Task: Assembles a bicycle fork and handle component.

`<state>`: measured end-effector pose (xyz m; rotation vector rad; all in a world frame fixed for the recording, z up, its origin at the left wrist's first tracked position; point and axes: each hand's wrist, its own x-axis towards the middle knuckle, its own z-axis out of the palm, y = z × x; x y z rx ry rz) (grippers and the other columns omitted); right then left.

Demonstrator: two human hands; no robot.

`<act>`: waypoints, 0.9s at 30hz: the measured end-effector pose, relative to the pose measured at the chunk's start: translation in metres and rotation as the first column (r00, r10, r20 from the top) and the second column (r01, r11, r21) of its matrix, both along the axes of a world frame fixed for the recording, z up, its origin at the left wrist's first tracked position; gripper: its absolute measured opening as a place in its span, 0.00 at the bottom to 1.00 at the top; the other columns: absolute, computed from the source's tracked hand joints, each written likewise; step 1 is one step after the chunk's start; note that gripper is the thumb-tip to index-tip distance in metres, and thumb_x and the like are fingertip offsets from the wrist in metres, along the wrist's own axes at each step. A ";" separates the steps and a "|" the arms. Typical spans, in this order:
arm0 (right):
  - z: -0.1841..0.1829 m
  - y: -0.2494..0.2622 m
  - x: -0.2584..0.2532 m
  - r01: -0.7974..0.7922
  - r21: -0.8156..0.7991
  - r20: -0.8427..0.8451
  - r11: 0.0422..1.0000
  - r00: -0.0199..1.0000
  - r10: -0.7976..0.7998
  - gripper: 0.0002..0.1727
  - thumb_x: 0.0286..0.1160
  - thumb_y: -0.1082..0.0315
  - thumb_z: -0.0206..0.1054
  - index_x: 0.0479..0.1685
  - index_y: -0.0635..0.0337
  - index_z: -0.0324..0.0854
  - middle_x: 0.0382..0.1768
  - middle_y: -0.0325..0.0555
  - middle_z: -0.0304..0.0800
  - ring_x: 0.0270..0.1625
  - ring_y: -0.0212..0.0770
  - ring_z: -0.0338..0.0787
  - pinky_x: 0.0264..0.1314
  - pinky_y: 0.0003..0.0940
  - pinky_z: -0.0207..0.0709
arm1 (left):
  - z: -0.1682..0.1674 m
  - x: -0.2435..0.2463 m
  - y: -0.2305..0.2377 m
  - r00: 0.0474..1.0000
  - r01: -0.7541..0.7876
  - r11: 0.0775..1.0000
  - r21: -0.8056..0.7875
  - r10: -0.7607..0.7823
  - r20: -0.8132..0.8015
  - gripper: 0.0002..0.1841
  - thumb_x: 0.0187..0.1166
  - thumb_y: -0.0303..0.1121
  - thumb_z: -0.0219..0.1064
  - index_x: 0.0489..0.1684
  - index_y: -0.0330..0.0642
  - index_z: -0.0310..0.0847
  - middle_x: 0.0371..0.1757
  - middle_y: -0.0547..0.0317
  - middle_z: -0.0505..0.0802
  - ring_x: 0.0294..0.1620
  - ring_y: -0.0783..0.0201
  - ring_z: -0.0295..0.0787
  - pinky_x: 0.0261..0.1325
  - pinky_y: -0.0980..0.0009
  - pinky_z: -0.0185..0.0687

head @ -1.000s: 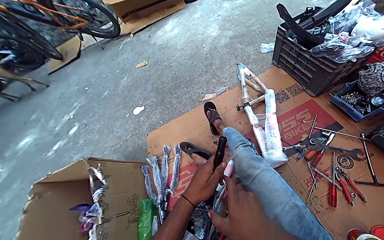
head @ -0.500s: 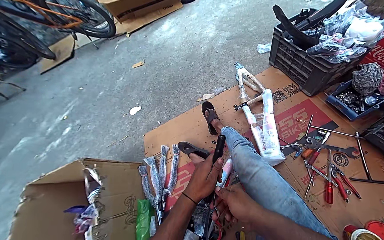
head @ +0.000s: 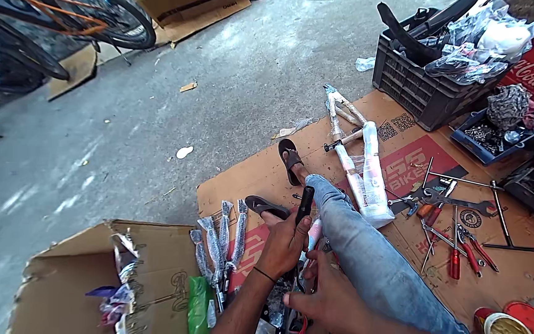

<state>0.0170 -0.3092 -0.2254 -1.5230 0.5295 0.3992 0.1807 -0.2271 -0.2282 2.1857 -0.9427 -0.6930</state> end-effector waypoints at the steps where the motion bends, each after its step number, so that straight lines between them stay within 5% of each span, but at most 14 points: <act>1: 0.001 0.002 0.000 -0.009 -0.076 0.000 0.997 1.000 0.009 0.58 0.53 0.27 0.76 0.86 0.50 0.62 0.62 0.41 0.88 0.56 0.41 0.91 0.57 0.51 0.85 | -0.001 0.000 0.000 1.000 -0.001 1.000 -0.003 0.001 0.008 0.37 0.84 0.72 0.35 0.39 0.52 0.81 0.17 0.70 0.85 0.18 0.68 0.86 0.26 0.65 0.88; 5: -0.004 0.005 0.007 -0.047 -0.246 -0.003 0.968 0.999 0.048 0.68 0.52 0.29 0.77 0.94 0.56 0.48 0.76 0.48 0.79 0.61 0.44 0.89 0.62 0.50 0.84 | 0.000 0.001 0.001 1.000 0.015 0.999 -0.029 -0.014 0.022 0.35 0.86 0.69 0.35 0.37 0.53 0.80 0.20 0.71 0.86 0.21 0.69 0.85 0.28 0.67 0.86; 7: -0.012 0.007 0.009 0.012 -0.251 0.083 0.968 0.997 0.009 0.71 0.50 0.38 0.79 0.95 0.61 0.40 0.82 0.51 0.73 0.74 0.46 0.83 0.73 0.48 0.79 | -0.001 0.003 0.000 1.000 0.024 0.997 -0.071 -0.025 -0.017 0.34 0.88 0.67 0.36 0.35 0.54 0.82 0.24 0.71 0.90 0.25 0.69 0.88 0.32 0.66 0.87; 10: -0.032 0.007 0.014 0.096 -0.018 0.277 0.995 0.957 -0.087 0.78 0.41 0.56 0.85 0.95 0.64 0.28 0.90 0.55 0.59 0.87 0.45 0.69 0.83 0.45 0.71 | 0.001 0.006 0.002 0.987 0.050 0.990 -0.130 -0.069 -0.148 0.32 0.90 0.63 0.39 0.36 0.53 0.86 0.38 0.68 0.96 0.43 0.66 0.93 0.50 0.63 0.90; 12: -0.036 0.004 0.018 0.056 0.204 0.287 0.977 0.951 -0.114 0.78 0.38 0.67 0.85 0.94 0.63 0.25 0.89 0.55 0.62 0.87 0.45 0.69 0.81 0.46 0.73 | 0.005 0.012 0.004 0.970 0.062 0.989 -0.131 -0.091 -0.226 0.29 0.91 0.59 0.42 0.39 0.51 0.87 0.50 0.66 0.95 0.51 0.67 0.91 0.54 0.66 0.87; 14: -0.035 0.001 0.020 -0.003 0.294 0.281 0.956 0.956 -0.084 0.72 0.41 0.71 0.83 0.95 0.64 0.33 0.85 0.55 0.69 0.85 0.45 0.72 0.80 0.46 0.74 | 0.007 0.017 0.005 0.961 0.067 0.991 -0.119 -0.096 -0.260 0.27 0.91 0.57 0.43 0.39 0.51 0.86 0.58 0.66 0.92 0.53 0.68 0.88 0.54 0.68 0.84; 18: -0.032 -0.005 0.024 -0.060 0.249 0.319 0.967 0.948 -0.024 0.67 0.39 0.72 0.83 0.93 0.58 0.44 0.80 0.52 0.75 0.81 0.43 0.78 0.79 0.45 0.77 | 0.006 0.017 0.006 0.958 0.080 0.989 -0.128 -0.112 -0.264 0.28 0.90 0.59 0.46 0.42 0.51 0.89 0.48 0.65 0.94 0.48 0.68 0.89 0.53 0.69 0.85; 21: -0.028 -0.014 0.027 -0.179 0.134 0.256 0.975 0.956 0.140 0.63 0.42 0.73 0.82 0.91 0.55 0.48 0.76 0.52 0.78 0.70 0.49 0.85 0.65 0.53 0.82 | 0.011 0.016 0.010 0.965 0.138 0.989 -0.044 -0.145 -0.220 0.26 0.89 0.60 0.48 0.42 0.53 0.88 0.41 0.69 0.92 0.43 0.71 0.88 0.49 0.70 0.85; 27: -0.042 -0.033 0.036 -0.329 0.155 0.324 0.931 0.908 0.267 0.61 0.40 0.82 0.76 0.91 0.52 0.55 0.79 0.47 0.78 0.80 0.49 0.78 0.73 0.55 0.78 | 0.000 0.007 0.027 0.981 0.111 0.993 -0.047 -0.117 -0.153 0.31 0.88 0.66 0.42 0.41 0.53 0.85 0.39 0.69 0.90 0.42 0.71 0.87 0.49 0.68 0.85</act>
